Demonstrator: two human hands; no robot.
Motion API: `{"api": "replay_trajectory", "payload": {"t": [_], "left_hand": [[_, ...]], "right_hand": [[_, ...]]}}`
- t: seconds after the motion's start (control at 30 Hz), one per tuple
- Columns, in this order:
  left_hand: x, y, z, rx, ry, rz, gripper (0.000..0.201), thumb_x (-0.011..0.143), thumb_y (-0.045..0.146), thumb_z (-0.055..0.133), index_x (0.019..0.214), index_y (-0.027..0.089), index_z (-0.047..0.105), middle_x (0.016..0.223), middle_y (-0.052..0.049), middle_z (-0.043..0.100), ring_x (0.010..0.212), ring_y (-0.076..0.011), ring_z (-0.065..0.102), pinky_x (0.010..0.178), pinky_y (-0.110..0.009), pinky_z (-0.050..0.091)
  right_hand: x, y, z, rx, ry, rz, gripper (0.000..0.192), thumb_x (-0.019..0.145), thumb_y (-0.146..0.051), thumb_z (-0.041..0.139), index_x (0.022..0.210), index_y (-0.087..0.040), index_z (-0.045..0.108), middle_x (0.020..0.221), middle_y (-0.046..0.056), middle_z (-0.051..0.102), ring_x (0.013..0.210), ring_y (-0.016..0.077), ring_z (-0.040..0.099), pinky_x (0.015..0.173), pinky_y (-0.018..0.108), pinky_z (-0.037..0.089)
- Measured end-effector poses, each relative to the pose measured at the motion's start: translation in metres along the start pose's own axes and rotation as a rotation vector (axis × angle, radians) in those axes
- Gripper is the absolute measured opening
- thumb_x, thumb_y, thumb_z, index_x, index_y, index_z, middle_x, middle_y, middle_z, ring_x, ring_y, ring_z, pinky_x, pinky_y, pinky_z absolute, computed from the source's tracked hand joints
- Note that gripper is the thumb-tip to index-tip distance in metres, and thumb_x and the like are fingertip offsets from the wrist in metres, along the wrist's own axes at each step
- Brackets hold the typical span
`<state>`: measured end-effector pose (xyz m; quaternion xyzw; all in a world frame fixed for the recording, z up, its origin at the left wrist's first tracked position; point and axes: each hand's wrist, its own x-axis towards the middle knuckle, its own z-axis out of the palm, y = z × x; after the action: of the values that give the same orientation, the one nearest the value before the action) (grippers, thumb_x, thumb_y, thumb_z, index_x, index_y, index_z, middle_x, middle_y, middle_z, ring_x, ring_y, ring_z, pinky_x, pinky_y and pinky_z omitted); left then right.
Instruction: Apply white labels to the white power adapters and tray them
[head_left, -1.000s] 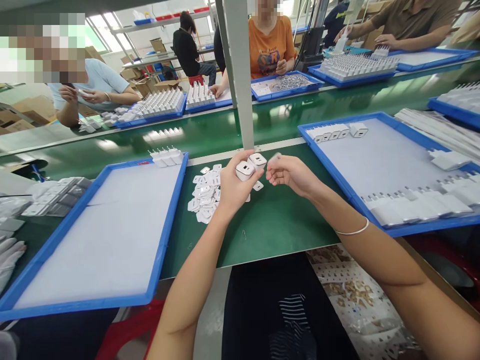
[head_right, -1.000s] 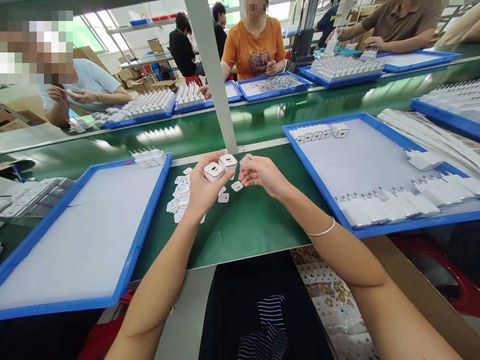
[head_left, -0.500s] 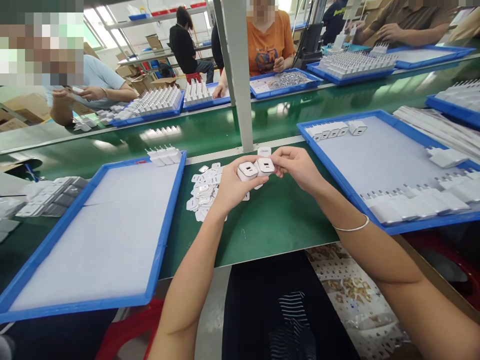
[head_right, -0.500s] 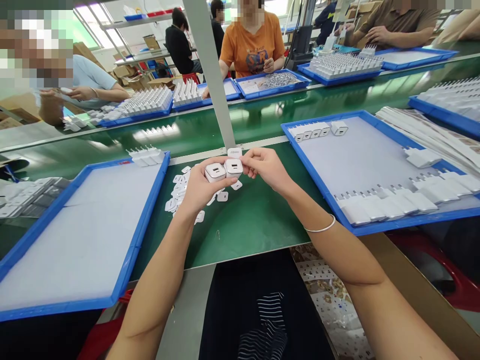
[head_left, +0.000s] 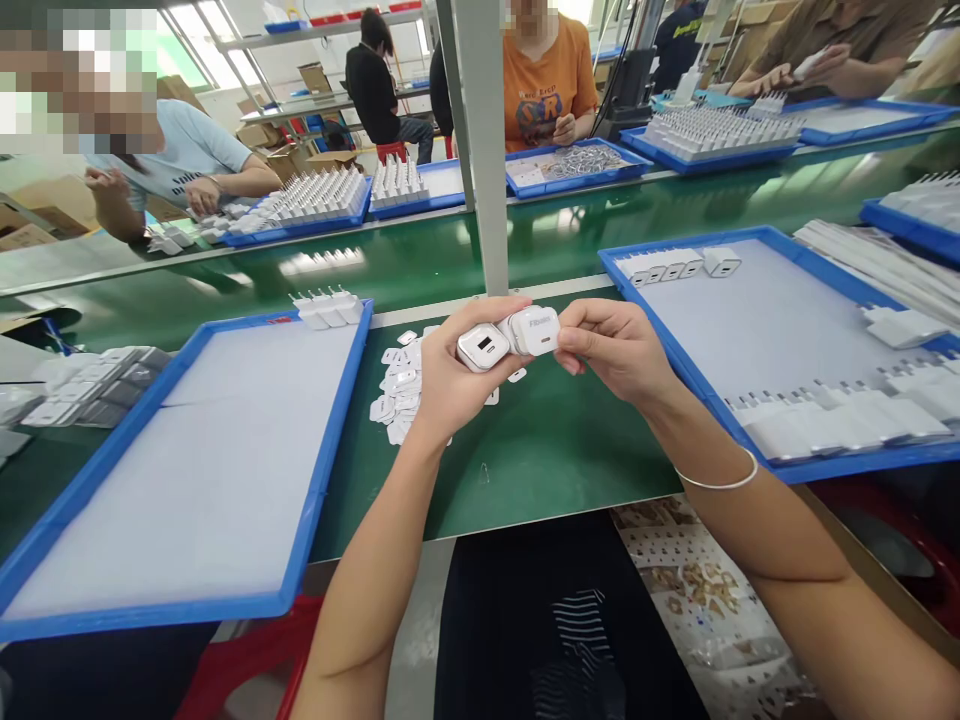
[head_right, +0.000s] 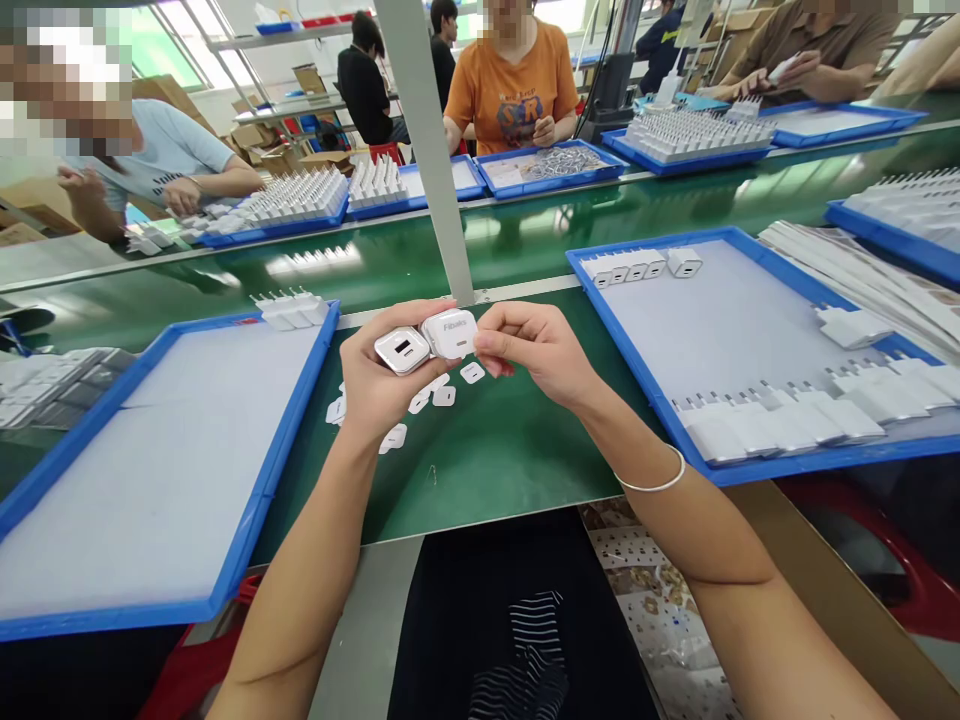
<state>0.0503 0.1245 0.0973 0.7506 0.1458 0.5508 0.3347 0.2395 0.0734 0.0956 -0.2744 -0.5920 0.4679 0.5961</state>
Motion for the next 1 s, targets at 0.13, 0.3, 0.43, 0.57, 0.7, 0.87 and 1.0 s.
{"api": "replay_trajectory", "payload": {"t": [0.13, 0.3, 0.43, 0.57, 0.7, 0.87, 1.0], "left_hand": [[0.0008, 0.0016, -0.0017, 0.019, -0.009, 0.019, 0.033, 0.076, 0.028, 0.085, 0.108, 0.027, 0.076, 0.114, -0.006, 0.077, 0.106, -0.0246, 0.072, 0.093, -0.040, 0.059], [0.0016, 0.0024, -0.0035, 0.048, -0.021, -0.011, 0.030, 0.077, 0.038, 0.084, 0.105, 0.029, 0.076, 0.114, -0.005, 0.077, 0.109, -0.0269, 0.071, 0.096, -0.046, 0.058], [0.0017, 0.0044, -0.0037, 0.046, -0.022, -0.031, 0.030, 0.077, 0.041, 0.084, 0.102, 0.029, 0.076, 0.114, -0.005, 0.076, 0.111, -0.0284, 0.071, 0.099, -0.049, 0.056], [0.0014, 0.0047, -0.0034, 0.045, -0.024, -0.035, 0.029, 0.077, 0.043, 0.083, 0.101, 0.029, 0.076, 0.113, -0.005, 0.076, 0.112, -0.0283, 0.071, 0.100, -0.048, 0.055], [0.0013, 0.0030, -0.0034, 0.048, -0.036, -0.027, 0.029, 0.077, 0.044, 0.083, 0.101, 0.029, 0.076, 0.113, -0.005, 0.076, 0.113, -0.0284, 0.070, 0.101, -0.049, 0.055], [0.0014, 0.0027, -0.0034, 0.033, -0.044, -0.011, 0.027, 0.078, 0.041, 0.083, 0.102, 0.030, 0.076, 0.112, -0.004, 0.076, 0.112, -0.0282, 0.071, 0.101, -0.049, 0.055], [0.0015, 0.0035, -0.0039, 0.047, -0.058, -0.019, 0.027, 0.078, 0.040, 0.082, 0.102, 0.031, 0.076, 0.113, -0.003, 0.076, 0.112, -0.0284, 0.071, 0.101, -0.049, 0.055]], "right_hand": [[-0.0002, 0.0024, 0.0030, -0.030, -0.004, -0.011, 0.026, 0.089, -0.033, 0.076, 0.071, -0.017, 0.066, 0.056, -0.003, 0.058, 0.051, 0.0092, 0.048, 0.047, 0.023, 0.033], [-0.0007, -0.0001, 0.0042, -0.109, 0.035, 0.052, 0.030, 0.088, -0.041, 0.076, 0.071, -0.018, 0.064, 0.056, -0.003, 0.057, 0.050, 0.0091, 0.046, 0.045, 0.023, 0.032], [-0.0013, -0.0018, 0.0046, -0.147, 0.043, 0.077, 0.032, 0.087, -0.044, 0.076, 0.071, -0.019, 0.064, 0.055, -0.003, 0.055, 0.049, 0.0090, 0.045, 0.044, 0.023, 0.030], [-0.0018, -0.0033, 0.0047, -0.167, 0.028, 0.074, 0.031, 0.086, -0.042, 0.077, 0.071, -0.019, 0.064, 0.055, -0.004, 0.054, 0.049, 0.0087, 0.044, 0.043, 0.023, 0.029], [-0.0022, -0.0055, 0.0041, -0.192, 0.008, 0.059, 0.030, 0.087, -0.041, 0.076, 0.071, -0.019, 0.064, 0.055, -0.004, 0.053, 0.049, 0.0084, 0.043, 0.043, 0.023, 0.028], [-0.0020, -0.0074, 0.0036, -0.218, -0.007, 0.051, 0.030, 0.088, -0.041, 0.075, 0.071, -0.019, 0.062, 0.054, -0.004, 0.052, 0.049, 0.0081, 0.043, 0.044, 0.024, 0.027], [-0.0024, -0.0071, 0.0038, -0.252, 0.001, 0.056, 0.032, 0.087, -0.044, 0.076, 0.071, -0.019, 0.062, 0.055, -0.004, 0.053, 0.048, 0.0083, 0.041, 0.044, 0.025, 0.027]]}}
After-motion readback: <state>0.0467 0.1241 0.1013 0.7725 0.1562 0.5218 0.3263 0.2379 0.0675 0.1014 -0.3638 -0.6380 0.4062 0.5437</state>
